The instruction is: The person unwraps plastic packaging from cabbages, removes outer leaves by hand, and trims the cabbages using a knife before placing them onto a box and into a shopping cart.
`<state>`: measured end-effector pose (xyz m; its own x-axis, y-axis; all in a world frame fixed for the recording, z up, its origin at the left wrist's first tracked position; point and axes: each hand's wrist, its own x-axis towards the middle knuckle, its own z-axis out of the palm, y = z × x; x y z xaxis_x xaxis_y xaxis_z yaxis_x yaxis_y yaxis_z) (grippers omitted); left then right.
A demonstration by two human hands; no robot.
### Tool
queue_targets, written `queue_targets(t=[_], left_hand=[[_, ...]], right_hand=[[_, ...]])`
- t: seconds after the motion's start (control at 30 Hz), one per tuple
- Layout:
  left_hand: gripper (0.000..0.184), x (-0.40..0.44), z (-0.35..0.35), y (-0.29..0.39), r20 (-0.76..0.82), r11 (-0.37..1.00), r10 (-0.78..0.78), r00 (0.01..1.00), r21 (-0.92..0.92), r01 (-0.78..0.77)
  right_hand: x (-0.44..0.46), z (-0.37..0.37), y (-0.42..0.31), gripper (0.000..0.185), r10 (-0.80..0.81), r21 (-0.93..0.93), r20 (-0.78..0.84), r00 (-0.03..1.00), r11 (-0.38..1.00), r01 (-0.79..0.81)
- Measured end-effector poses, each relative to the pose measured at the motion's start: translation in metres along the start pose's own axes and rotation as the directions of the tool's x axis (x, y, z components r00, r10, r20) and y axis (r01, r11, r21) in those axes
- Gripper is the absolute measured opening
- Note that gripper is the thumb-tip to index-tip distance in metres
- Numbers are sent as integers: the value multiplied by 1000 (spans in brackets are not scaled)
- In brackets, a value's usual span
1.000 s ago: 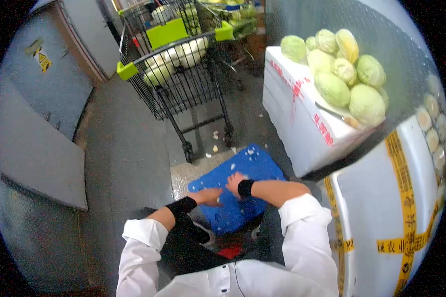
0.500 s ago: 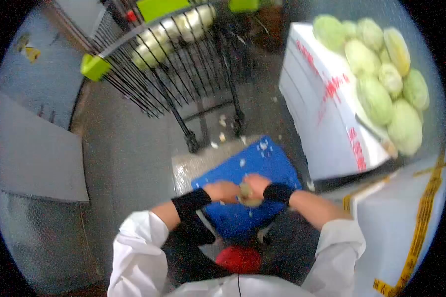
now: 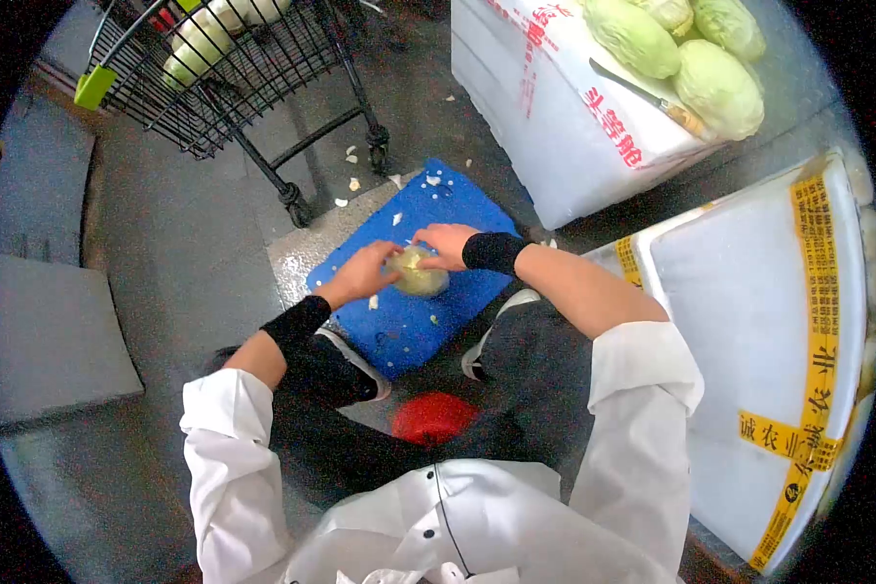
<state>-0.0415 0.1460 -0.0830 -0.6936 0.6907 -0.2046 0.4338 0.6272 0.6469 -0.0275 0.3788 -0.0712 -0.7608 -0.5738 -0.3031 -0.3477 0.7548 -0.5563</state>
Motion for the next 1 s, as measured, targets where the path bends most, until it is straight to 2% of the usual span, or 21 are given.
queue_targets(t=[0.07, 0.1, 0.2, 0.3, 0.4, 0.5, 0.6, 0.7, 0.8, 0.9, 1.0], left_hand=[[37, -8, 2, -8, -40, 999, -6, 999, -44, 4], [34, -9, 3, -11, -108, 998, 4, 994, -56, -10], [34, -3, -4, -21, 43, 965, -116, 992, -231, 123], [33, 11, -5, -35, 96, 976, -37, 995, -211, 57], [37, 21, -6, -39, -2, 988, 76, 997, -137, -76], [34, 23, -5, -25, -55, 975, 35, 998, -218, -46], [34, 25, -7, -19, 62, 1000, 21, 998, -22, -20], [30, 33, -5, -19, 83, 1000, -18, 996, -1, 18], [28, 37, -12, -22, 105, 993, -104, 989, -49, 110], [30, 40, -18, -34, 149, 992, -67, 987, -94, 81], [29, 40, -24, -37, 230, 954, -127, 965, -236, 182]], right_hand=[[13, 12, 0, 36, -70, -2, -87, 994, 998, 70], [18, 13, -2, 31, -101, -7, -124, 987, 995, 101], [30, 10, -3, 28, -50, -15, -37, 998, 999, 50], [40, 5, -2, 22, -59, -66, -20, 998, 996, 58], [46, 7, 2, 17, -21, -24, -33, 999, 999, 21], [47, 3, 3, 15, -34, 21, -34, 999, 999, 35], [50, -3, 0, 19, 45, -44, 30, 999, 998, -44], [51, -3, 5, 18, -5, -54, -164, 986, 999, -4], [51, -11, 11, 16, -58, 53, -116, 992, 997, 64], [45, -5, 7, 17, -201, 140, -47, 978, 968, 206], [46, 2, 1, 20, -168, 55, 26, 985, 985, 166]])
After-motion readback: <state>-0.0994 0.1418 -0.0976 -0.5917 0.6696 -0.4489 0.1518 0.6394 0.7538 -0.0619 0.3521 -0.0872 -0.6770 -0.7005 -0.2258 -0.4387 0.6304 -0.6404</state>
